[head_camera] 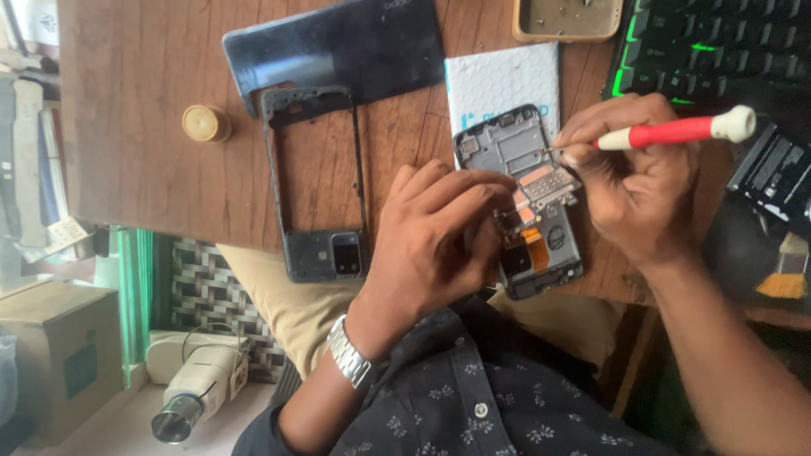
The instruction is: The person uses a red-handled screwdriver to loosen screws on a disassembled mobile phone, then uses a brush to clean the internal components. The person manipulates a ribbon cable and continues to clean the phone's interior.
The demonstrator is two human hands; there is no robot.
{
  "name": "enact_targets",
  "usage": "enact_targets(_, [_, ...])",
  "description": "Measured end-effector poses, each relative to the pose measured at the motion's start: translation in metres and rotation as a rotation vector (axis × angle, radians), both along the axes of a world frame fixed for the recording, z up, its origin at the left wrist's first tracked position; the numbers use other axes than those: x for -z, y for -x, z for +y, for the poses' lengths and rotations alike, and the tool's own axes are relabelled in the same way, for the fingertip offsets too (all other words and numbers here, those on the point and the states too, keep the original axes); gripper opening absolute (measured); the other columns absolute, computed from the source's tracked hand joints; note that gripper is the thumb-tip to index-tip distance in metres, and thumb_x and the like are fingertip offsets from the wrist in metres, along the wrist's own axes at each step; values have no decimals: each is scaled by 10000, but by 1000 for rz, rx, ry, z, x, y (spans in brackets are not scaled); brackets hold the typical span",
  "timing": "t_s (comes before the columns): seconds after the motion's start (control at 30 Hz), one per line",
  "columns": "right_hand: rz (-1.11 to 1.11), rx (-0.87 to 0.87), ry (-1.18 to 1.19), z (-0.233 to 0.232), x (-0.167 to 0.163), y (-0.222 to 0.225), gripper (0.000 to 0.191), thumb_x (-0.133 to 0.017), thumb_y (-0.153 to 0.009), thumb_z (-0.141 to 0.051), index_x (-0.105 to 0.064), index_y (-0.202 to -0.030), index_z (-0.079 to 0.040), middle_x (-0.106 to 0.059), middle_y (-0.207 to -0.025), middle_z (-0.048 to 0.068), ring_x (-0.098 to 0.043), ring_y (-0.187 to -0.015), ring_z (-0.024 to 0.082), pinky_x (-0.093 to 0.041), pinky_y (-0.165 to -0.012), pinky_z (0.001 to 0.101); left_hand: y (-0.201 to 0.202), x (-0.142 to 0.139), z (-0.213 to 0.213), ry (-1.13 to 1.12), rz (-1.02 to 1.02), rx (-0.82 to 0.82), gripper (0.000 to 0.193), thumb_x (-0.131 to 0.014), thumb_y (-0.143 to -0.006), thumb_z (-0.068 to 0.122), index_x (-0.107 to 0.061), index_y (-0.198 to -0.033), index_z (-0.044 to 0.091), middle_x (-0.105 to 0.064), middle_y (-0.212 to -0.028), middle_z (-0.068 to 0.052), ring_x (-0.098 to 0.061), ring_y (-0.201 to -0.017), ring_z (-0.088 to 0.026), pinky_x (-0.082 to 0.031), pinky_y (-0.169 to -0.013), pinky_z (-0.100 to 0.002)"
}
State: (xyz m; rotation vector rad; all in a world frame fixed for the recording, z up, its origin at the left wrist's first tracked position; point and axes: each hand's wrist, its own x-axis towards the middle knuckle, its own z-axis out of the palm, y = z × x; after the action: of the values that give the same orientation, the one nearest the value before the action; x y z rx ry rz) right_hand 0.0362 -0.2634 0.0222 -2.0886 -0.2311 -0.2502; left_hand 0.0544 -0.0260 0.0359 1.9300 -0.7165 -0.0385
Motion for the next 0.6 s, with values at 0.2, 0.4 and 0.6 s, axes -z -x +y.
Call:
enact_targets(0.2, [60, 28, -41, -2, 4, -7, 149, -648, -1099, -73, -508, -1102, -22, -669, -995, 122, -689, -894, 154, -598, -801, 245, -13, 8, -6, 4, 16, 2, 267, -685, -833, 11, -678, -1080, 112, -703, -1175, 40, -604, -960, -174, -401, -793, -315])
enact_targets(0.4, [56, 21, 16, 1, 8, -9, 159, -658, -1105, -66, -507, -1103, -15, -668, -978, 133, -696, -893, 159, -602, -796, 243, -14, 17, -2, 1, 17, 14, 277, -690, -819, 18, -678, -1084, 99, -700, -1191, 32, -592, -948, -171, -394, -826, -339])
enact_targets(0.6, [76, 30, 17, 6, 7, -4, 172, -660, -1108, -54, -495, -1110, -4, -668, -990, 139, -698, -898, 164, -597, -805, 242, -10, 18, 2, 12, 14, 13, 267, -691, -834, 19, -675, -1086, 106, -701, -1196, 39, -593, -956, -170, -400, -807, -312])
